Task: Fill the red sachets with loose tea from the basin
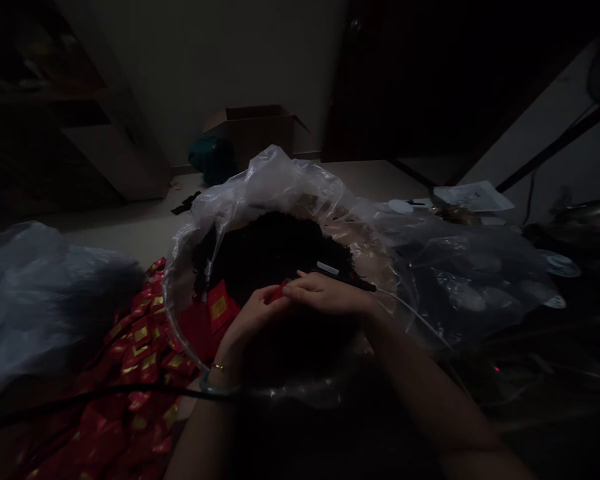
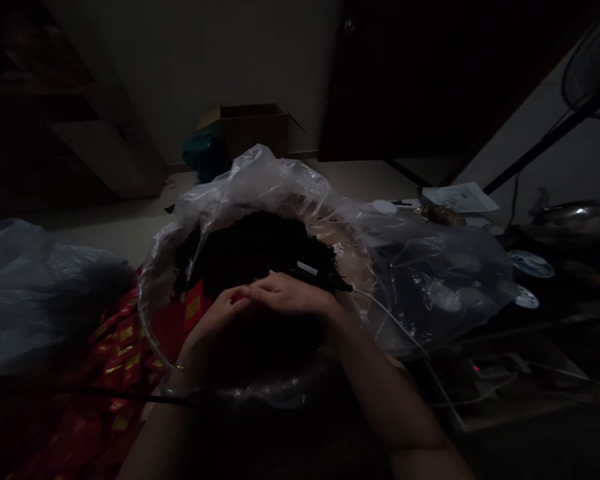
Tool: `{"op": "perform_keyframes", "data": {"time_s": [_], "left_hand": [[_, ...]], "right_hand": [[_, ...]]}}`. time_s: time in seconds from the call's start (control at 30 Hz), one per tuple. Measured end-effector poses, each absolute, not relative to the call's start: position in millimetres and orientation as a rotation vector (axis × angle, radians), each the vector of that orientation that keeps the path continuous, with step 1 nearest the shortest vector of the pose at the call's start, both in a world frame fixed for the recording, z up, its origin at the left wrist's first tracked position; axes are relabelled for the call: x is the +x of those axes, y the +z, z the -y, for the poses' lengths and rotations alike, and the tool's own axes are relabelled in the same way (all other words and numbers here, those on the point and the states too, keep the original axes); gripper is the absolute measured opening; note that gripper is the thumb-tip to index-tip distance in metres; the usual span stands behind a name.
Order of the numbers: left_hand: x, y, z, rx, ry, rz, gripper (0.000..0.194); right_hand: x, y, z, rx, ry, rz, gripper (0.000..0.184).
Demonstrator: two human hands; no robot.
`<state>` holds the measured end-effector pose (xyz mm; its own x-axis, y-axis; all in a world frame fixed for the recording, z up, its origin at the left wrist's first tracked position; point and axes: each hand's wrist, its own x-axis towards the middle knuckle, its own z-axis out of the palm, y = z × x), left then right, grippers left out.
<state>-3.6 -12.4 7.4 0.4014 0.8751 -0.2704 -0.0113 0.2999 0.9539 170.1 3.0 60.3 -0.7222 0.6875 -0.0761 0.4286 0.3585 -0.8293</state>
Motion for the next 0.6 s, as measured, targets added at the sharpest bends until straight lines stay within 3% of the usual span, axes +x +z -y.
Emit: {"op": "perform_keyframes", "data": {"time_s": [0.37, 0.6], "left_hand": [[5.2, 14.7, 17.3, 0.97, 0.745, -1.003, 0.05], [0.7, 11.8, 18.5, 0.866, 0.824, -0.948, 0.043]], "right_hand": [[170.8, 65.7, -2.3, -1.016, 1.389, 2.315, 0.041], [172.1, 64.4, -3.8, -1.015, 1.348, 2.126, 0.043]]}}
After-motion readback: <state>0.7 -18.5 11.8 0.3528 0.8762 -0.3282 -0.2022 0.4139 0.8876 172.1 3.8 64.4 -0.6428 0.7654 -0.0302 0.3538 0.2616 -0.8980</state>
